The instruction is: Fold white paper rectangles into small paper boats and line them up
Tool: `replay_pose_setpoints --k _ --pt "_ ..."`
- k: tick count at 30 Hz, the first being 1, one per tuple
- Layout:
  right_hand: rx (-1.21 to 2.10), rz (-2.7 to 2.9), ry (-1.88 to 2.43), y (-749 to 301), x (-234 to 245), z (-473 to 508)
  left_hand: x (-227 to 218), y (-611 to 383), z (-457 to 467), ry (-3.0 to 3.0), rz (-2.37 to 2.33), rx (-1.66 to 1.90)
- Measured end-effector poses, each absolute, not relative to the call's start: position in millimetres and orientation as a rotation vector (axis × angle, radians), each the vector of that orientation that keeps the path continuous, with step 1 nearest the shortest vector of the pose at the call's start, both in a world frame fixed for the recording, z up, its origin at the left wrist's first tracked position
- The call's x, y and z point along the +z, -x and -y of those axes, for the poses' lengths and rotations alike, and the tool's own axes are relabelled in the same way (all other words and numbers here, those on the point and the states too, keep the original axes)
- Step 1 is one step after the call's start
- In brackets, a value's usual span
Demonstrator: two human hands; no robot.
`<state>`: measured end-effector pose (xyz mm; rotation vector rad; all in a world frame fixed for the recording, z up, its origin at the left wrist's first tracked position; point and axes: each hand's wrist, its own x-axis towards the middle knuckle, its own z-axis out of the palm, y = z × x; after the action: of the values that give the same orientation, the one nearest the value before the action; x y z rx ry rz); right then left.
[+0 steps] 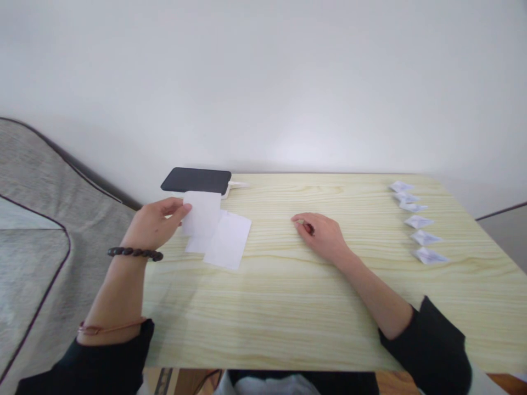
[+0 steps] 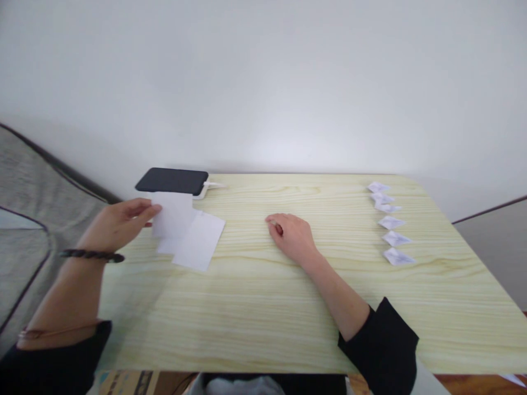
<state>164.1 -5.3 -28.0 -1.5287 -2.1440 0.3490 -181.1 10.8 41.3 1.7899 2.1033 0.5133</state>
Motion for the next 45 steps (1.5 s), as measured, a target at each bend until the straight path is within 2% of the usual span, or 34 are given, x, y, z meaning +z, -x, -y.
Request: replay_pose_setpoints --k 8,13,16,19,22,28,34,39,45 --pt "0.361 2.137 1.527 -164 -28 6 58 155 -3 -1.855 -2.115 0.670" --pt "0.363 2.133 1.519 -163 -28 5 60 135 -2 -1.790 -1.982 0.924" --pt "0.362 2.126 1.513 -164 -29 6 45 116 -6 -1.692 -1.829 1.022" --pt "0.354 2.126 1.508 -165 -29 6 18 98 -11 -1.564 -1.604 0.984" --pt "0.347 2.131 1.496 -165 -29 5 -4 92 -14 -1.561 -1.584 0.915" --pt "0.382 2.113 1.526 -162 -26 4 2 102 -7 -1.575 -1.651 0.921" --pt "0.716 1.948 1.436 -168 -18 -4 12 66 -22 -1.639 -1.454 0.889" --pt "0.935 1.785 1.285 -180 -22 -14 4 26 -32 -1.547 -1.256 0.894" --pt "1.188 1.527 1.165 -176 -27 -15 -6 22 -22 -1.336 -1.133 0.804"
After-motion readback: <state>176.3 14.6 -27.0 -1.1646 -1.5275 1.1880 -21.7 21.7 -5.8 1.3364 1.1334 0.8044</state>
